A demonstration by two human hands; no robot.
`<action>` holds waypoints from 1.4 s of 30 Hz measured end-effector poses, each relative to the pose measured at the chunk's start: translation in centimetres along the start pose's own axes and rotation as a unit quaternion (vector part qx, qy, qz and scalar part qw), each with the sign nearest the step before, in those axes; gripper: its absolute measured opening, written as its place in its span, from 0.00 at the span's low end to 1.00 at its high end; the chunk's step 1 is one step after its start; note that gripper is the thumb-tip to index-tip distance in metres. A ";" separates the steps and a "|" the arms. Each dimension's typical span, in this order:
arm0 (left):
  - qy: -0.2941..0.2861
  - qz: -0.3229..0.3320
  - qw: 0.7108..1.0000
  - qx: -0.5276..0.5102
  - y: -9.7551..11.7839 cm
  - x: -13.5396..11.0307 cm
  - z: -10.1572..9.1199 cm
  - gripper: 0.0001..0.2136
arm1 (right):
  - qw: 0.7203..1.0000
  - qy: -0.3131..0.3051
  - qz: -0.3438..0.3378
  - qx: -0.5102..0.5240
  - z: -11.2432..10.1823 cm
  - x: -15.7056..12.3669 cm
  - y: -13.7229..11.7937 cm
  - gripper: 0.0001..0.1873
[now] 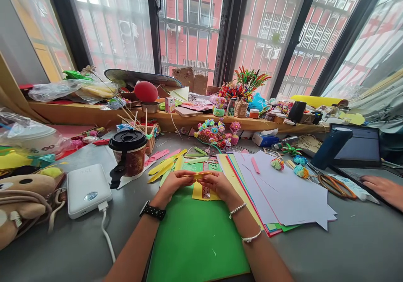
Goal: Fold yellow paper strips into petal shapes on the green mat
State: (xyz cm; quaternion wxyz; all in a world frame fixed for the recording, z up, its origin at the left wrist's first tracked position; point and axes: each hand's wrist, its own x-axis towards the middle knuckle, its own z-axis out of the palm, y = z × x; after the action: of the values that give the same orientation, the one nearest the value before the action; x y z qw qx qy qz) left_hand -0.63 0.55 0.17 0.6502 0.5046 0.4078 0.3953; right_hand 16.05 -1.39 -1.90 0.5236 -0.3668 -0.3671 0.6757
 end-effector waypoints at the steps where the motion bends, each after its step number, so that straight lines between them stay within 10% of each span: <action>1: 0.003 0.001 1.000 0.002 0.0 0.0 0.1 0.16 | 1.000 -0.003 0.001 0.001 0.0 0.0 0.0 0.12; 12: 0.036 0.008 0.999 0.026 -0.6 0.4 0.3 0.16 | 0.988 0.068 -0.040 -0.129 0.4 0.1 0.2 0.15; 42: -0.032 -0.004 0.999 0.037 -0.1 0.1 -0.4 0.15 | 0.989 0.023 -0.087 -0.121 0.2 -0.4 -0.5 0.13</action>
State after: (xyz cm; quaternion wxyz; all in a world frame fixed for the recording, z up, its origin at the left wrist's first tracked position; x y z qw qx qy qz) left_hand -0.94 0.72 0.04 0.6459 0.5389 0.4030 0.3606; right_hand 16.12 -1.68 -1.34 0.5408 -0.4095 -0.4643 0.5694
